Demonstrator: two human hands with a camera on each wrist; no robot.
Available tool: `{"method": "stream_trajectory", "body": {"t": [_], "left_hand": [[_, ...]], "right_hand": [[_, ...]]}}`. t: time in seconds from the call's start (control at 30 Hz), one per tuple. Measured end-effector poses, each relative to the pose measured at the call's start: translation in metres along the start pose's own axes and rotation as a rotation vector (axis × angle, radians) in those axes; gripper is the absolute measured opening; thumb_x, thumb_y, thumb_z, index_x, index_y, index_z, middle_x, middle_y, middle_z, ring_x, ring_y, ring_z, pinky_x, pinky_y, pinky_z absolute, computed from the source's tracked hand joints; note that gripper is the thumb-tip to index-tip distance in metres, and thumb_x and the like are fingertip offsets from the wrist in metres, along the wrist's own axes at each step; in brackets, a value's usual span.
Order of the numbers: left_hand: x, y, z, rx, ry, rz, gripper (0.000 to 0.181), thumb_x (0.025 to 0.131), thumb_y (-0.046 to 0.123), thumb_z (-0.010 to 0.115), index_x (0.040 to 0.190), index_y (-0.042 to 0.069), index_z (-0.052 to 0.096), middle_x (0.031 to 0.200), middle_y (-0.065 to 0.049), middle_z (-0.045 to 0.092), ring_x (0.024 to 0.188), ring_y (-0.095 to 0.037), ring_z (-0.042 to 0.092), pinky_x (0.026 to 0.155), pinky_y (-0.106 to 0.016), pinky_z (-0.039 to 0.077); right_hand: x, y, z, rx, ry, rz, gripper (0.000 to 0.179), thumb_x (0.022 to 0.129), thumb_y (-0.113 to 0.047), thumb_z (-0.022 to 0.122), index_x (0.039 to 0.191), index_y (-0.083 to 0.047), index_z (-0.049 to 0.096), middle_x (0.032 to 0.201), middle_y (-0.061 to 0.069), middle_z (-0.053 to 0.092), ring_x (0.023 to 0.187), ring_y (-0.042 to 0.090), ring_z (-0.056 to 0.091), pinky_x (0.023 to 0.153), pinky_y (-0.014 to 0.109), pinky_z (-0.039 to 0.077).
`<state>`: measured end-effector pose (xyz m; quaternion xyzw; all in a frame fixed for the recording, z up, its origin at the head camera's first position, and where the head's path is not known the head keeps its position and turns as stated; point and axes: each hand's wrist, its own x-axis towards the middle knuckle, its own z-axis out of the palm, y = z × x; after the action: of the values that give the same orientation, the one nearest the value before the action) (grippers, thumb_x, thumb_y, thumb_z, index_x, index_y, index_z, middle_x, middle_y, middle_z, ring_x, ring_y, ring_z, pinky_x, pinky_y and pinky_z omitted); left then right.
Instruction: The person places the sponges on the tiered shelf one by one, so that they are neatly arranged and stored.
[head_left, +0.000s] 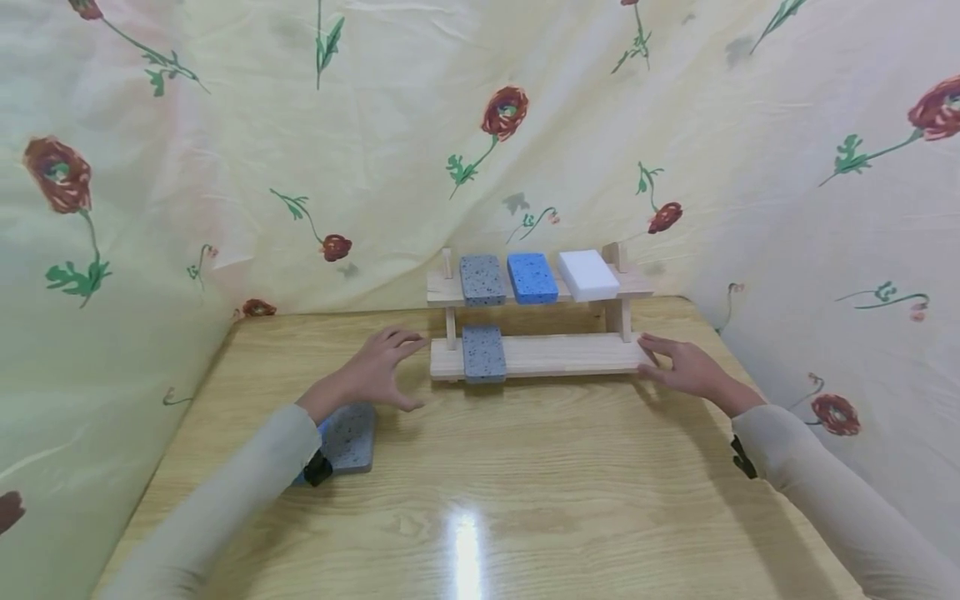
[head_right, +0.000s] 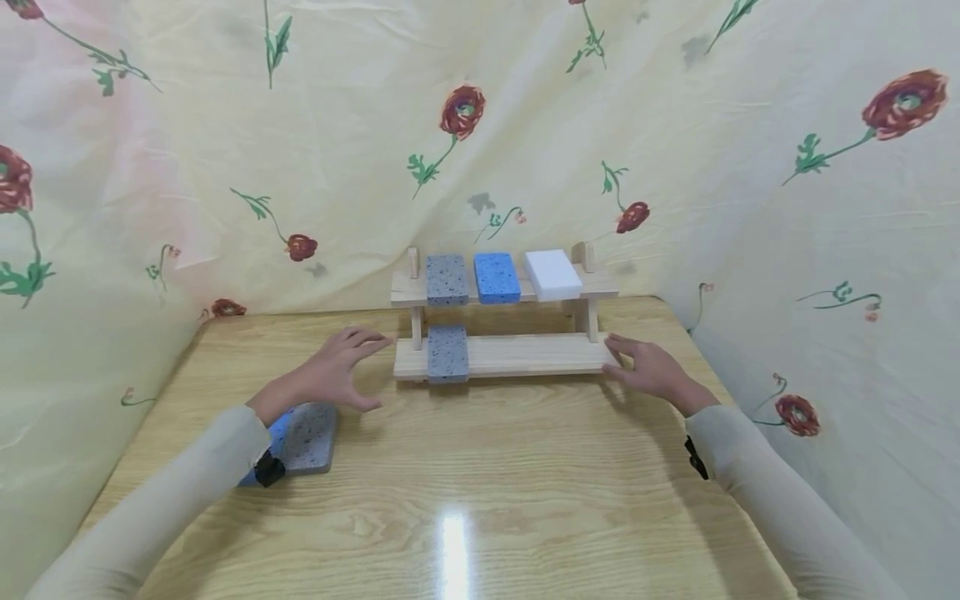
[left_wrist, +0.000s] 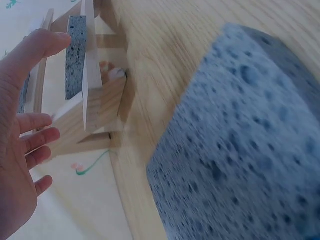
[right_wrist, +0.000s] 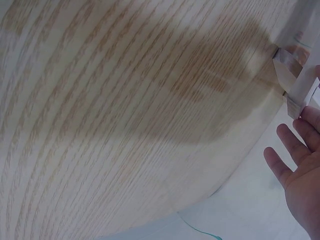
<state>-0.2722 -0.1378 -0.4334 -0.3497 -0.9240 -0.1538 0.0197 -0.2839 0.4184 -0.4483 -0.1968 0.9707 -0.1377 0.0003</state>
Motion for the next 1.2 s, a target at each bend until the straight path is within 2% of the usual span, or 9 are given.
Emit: {"method": "stream_trajectory", "body": {"t": [0.1,0.27,0.47,0.53,0.63,0.73,0.8,0.9,1.2], "left_hand": [[-0.007,-0.003,-0.001,-0.017,-0.001,-0.016,0.100,0.075,0.051,0.085,0.157,0.013,0.042,0.154,-0.013,0.047,0.143,-0.038,0.036,0.115,-0.065,0.030],[-0.021,-0.006,-0.004,-0.008,-0.021,-0.030,0.099,0.075,0.052,0.084,0.156,0.012,0.043,0.152,-0.015,0.048,0.139,-0.039,0.039,0.114,-0.066,0.029],[-0.039,-0.014,-0.004,-0.022,-0.054,-0.051,0.099,0.075,0.052,0.083,0.156,0.012,0.042,0.153,-0.018,0.047,0.139,-0.040,0.039,0.113,-0.068,0.028],[-0.044,-0.017,-0.003,-0.021,-0.058,-0.048,0.101,0.075,0.053,0.084,0.156,0.011,0.042,0.153,-0.019,0.047,0.137,-0.040,0.040,0.112,-0.068,0.030],[-0.051,-0.021,-0.003,-0.042,-0.067,-0.055,0.104,0.073,0.055,0.084,0.157,0.012,0.042,0.153,-0.019,0.046,0.138,-0.039,0.040,0.111,-0.068,0.031],[-0.057,-0.024,-0.005,-0.083,-0.078,-0.064,0.106,0.070,0.055,0.086,0.156,0.011,0.043,0.153,-0.020,0.046,0.138,-0.040,0.038,0.111,-0.069,0.030],[-0.061,-0.026,-0.005,-0.098,-0.083,-0.064,0.106,0.069,0.054,0.087,0.155,0.010,0.044,0.153,-0.020,0.046,0.138,-0.041,0.038,0.110,-0.069,0.030],[-0.066,-0.028,-0.006,-0.103,-0.081,-0.058,0.105,0.068,0.052,0.089,0.154,0.008,0.045,0.152,-0.022,0.047,0.137,-0.043,0.040,0.108,-0.071,0.030],[-0.082,-0.036,-0.004,-0.106,-0.090,-0.066,0.110,0.062,0.060,0.090,0.149,0.006,0.052,0.148,-0.022,0.050,0.134,-0.046,0.041,0.106,-0.072,0.030]], "right_hand": [[-0.001,0.000,0.000,-0.007,0.008,-0.005,0.065,0.100,-0.035,0.064,0.146,0.008,0.049,0.153,0.029,0.045,0.104,0.032,0.066,0.087,0.047,0.047],[-0.001,-0.001,0.000,0.004,0.008,-0.012,0.064,0.100,-0.033,0.064,0.145,0.009,0.048,0.152,0.030,0.045,0.123,0.047,0.060,0.097,0.058,0.048],[-0.001,-0.003,0.000,0.006,0.009,-0.016,0.063,0.100,-0.031,0.064,0.145,0.010,0.048,0.151,0.030,0.046,0.130,0.053,0.052,0.104,0.064,0.044],[-0.001,-0.003,0.000,0.005,0.014,-0.018,0.063,0.100,-0.032,0.064,0.145,0.010,0.049,0.151,0.029,0.046,0.123,0.051,0.058,0.103,0.063,0.045],[0.000,-0.003,-0.001,0.003,0.019,-0.023,0.064,0.099,-0.033,0.065,0.144,0.010,0.049,0.150,0.029,0.047,0.091,0.035,0.069,0.098,0.060,0.048],[0.001,-0.003,-0.002,0.003,0.016,-0.018,0.064,0.099,-0.033,0.064,0.145,0.010,0.049,0.151,0.028,0.047,0.061,0.015,0.052,0.091,0.054,0.048],[0.001,-0.002,-0.003,0.000,0.012,-0.017,0.064,0.100,-0.033,0.064,0.145,0.009,0.049,0.151,0.028,0.047,0.054,0.011,0.043,0.088,0.051,0.047],[0.001,-0.002,-0.004,0.009,0.005,-0.013,0.064,0.100,-0.033,0.064,0.146,0.009,0.048,0.152,0.028,0.046,0.050,0.010,0.038,0.086,0.049,0.046],[0.000,-0.002,-0.003,0.004,0.000,-0.013,0.065,0.100,-0.033,0.064,0.145,0.010,0.048,0.152,0.029,0.045,0.060,0.014,0.047,0.090,0.052,0.047]]}}
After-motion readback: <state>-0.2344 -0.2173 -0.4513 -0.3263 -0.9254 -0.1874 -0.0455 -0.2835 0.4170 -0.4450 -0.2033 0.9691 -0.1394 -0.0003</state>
